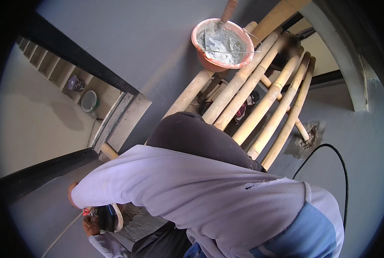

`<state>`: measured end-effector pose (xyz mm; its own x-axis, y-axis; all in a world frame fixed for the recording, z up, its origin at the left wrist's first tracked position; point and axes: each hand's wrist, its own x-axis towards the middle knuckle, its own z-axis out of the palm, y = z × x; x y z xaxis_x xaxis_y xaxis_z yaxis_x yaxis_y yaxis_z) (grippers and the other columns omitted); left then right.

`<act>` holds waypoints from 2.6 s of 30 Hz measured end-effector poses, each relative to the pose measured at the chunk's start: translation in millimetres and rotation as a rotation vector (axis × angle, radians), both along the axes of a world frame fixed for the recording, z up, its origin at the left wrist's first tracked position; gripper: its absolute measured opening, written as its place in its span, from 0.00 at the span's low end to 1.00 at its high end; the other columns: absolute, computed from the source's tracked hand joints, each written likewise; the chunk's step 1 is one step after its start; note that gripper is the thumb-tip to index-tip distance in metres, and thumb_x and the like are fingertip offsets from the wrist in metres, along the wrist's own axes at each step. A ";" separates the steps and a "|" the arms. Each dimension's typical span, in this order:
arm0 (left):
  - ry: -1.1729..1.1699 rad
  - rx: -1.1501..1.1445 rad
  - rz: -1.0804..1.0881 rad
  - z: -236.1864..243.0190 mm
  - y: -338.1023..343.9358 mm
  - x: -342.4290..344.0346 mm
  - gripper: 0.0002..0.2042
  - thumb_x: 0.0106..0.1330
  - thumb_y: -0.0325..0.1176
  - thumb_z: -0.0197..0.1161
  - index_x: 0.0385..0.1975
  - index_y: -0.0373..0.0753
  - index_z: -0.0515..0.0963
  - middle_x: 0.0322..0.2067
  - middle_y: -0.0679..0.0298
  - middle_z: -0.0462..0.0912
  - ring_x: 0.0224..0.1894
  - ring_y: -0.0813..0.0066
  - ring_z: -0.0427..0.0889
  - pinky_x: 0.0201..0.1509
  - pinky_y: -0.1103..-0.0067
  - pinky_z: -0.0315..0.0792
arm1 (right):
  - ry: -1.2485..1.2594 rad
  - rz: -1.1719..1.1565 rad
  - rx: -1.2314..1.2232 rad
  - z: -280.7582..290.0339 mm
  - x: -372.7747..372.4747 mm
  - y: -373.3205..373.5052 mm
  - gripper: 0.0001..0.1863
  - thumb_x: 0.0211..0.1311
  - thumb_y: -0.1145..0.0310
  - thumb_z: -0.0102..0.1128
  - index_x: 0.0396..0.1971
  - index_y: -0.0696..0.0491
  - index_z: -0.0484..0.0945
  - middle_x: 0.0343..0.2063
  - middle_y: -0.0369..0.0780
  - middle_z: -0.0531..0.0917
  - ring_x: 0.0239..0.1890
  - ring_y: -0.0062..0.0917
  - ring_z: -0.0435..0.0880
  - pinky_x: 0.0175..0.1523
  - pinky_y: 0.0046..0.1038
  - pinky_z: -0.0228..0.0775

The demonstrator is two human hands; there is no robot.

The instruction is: The person scoops plaster from a bucket using a trowel and applies it to a wall section, smoothing the surface with a larger trowel. The person repeats this process multiple times while sitting on a bamboo scaffold.

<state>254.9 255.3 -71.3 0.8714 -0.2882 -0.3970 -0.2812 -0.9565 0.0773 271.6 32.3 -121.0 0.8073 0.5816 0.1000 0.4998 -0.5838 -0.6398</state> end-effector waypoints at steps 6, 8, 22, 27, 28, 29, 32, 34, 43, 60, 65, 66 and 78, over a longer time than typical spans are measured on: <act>0.026 -0.184 -0.069 -7.0 -5.2 11.7 0.18 0.58 0.33 0.63 0.47 0.34 0.73 0.42 0.56 0.79 0.43 0.67 0.78 0.47 0.72 0.72 | 0.009 -0.041 0.058 -3.8 15.7 -4.8 0.21 0.45 0.53 0.67 0.39 0.48 0.83 0.37 0.43 0.84 0.41 0.39 0.83 0.46 0.40 0.74; 0.088 -0.369 -0.123 -12.3 3.9 11.4 0.19 0.58 0.32 0.63 0.48 0.34 0.73 0.44 0.58 0.79 0.45 0.68 0.79 0.48 0.73 0.72 | 0.016 -0.054 0.117 -5.3 15.9 11.0 0.22 0.47 0.51 0.66 0.39 0.49 0.83 0.37 0.44 0.84 0.42 0.40 0.83 0.46 0.41 0.74; 0.027 -0.119 0.209 36.0 -29.3 -27.5 0.19 0.56 0.43 0.63 0.43 0.39 0.81 0.35 0.50 0.83 0.38 0.55 0.83 0.45 0.67 0.73 | 0.100 -0.108 0.248 107.7 -21.3 -66.8 0.16 0.43 0.62 0.63 0.31 0.57 0.81 0.28 0.52 0.82 0.35 0.44 0.83 0.42 0.36 0.74; -0.015 -0.064 0.117 19.6 -36.2 -32.7 0.17 0.58 0.41 0.61 0.44 0.40 0.80 0.37 0.48 0.82 0.42 0.50 0.81 0.48 0.66 0.73 | 0.066 -0.146 0.396 81.5 -40.8 -36.6 0.15 0.43 0.62 0.60 0.29 0.58 0.81 0.29 0.54 0.82 0.37 0.46 0.82 0.43 0.39 0.73; -0.005 -0.099 0.120 19.2 -40.4 -29.7 0.17 0.58 0.41 0.61 0.44 0.40 0.80 0.37 0.47 0.82 0.43 0.50 0.81 0.48 0.66 0.73 | 0.043 -0.165 0.424 76.5 -40.5 -36.6 0.14 0.43 0.62 0.60 0.28 0.58 0.81 0.29 0.54 0.82 0.37 0.46 0.83 0.43 0.41 0.73; 0.003 -0.125 0.127 19.8 -43.8 -30.6 0.17 0.58 0.41 0.61 0.44 0.40 0.80 0.37 0.47 0.82 0.43 0.50 0.81 0.49 0.65 0.73 | 0.055 -0.225 0.433 70.7 -39.9 -40.2 0.15 0.44 0.62 0.60 0.28 0.57 0.81 0.31 0.54 0.82 0.39 0.47 0.81 0.46 0.40 0.72; 0.023 -0.150 0.110 23.0 -47.1 -34.9 0.17 0.58 0.41 0.61 0.44 0.40 0.81 0.36 0.46 0.82 0.43 0.50 0.81 0.49 0.65 0.73 | 0.082 -0.311 0.415 43.1 -34.1 -51.2 0.15 0.45 0.62 0.60 0.29 0.57 0.81 0.31 0.53 0.82 0.39 0.48 0.81 0.46 0.39 0.72; 0.034 -0.133 0.126 20.6 -43.9 -35.7 0.17 0.58 0.41 0.61 0.44 0.40 0.81 0.36 0.46 0.82 0.43 0.50 0.81 0.49 0.65 0.72 | 0.111 -0.261 0.443 45.3 -31.4 -55.4 0.14 0.45 0.62 0.60 0.29 0.56 0.82 0.30 0.53 0.82 0.38 0.48 0.81 0.46 0.38 0.72; -0.061 -0.203 0.125 22.6 -47.6 -47.7 0.18 0.56 0.42 0.62 0.39 0.34 0.81 0.29 0.47 0.82 0.35 0.53 0.82 0.42 0.67 0.73 | 0.185 -0.293 0.477 53.9 -39.2 -60.5 0.13 0.45 0.63 0.60 0.28 0.56 0.81 0.28 0.52 0.82 0.35 0.45 0.82 0.42 0.37 0.72; -0.082 -0.158 0.129 21.9 -57.3 -41.6 0.18 0.55 0.41 0.61 0.42 0.36 0.80 0.31 0.49 0.82 0.35 0.57 0.81 0.43 0.68 0.72 | 0.167 -0.329 0.497 63.8 -46.2 -70.8 0.14 0.47 0.61 0.59 0.28 0.56 0.82 0.30 0.52 0.83 0.38 0.45 0.82 0.46 0.36 0.72; 0.026 -0.145 0.212 24.6 -59.7 -40.1 0.18 0.56 0.42 0.61 0.44 0.39 0.80 0.38 0.46 0.82 0.43 0.51 0.81 0.49 0.67 0.72 | 0.143 -0.291 0.526 81.8 -58.5 -63.3 0.13 0.45 0.63 0.60 0.29 0.55 0.82 0.31 0.52 0.83 0.38 0.46 0.82 0.46 0.37 0.73; 0.044 -0.147 0.224 27.4 -60.6 -43.5 0.18 0.56 0.41 0.61 0.44 0.39 0.81 0.38 0.46 0.82 0.43 0.51 0.81 0.49 0.67 0.72 | 0.138 -0.294 0.546 75.8 -59.1 -59.9 0.13 0.45 0.64 0.60 0.29 0.55 0.82 0.31 0.52 0.83 0.39 0.46 0.82 0.46 0.37 0.73; -0.005 0.042 0.122 -7.3 -69.9 -33.7 0.18 0.57 0.43 0.58 0.43 0.39 0.81 0.41 0.46 0.81 0.46 0.51 0.80 0.53 0.66 0.72 | 0.053 -0.240 0.335 28.9 -58.1 -44.7 0.14 0.42 0.63 0.64 0.29 0.56 0.81 0.28 0.51 0.82 0.35 0.47 0.82 0.42 0.39 0.74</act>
<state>221.2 185.4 -78.6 0.9010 -0.1630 -0.4021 -0.1628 -0.9860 0.0348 213.5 -12.5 -92.2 0.9253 0.3183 0.2061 0.3357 -0.4352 -0.8354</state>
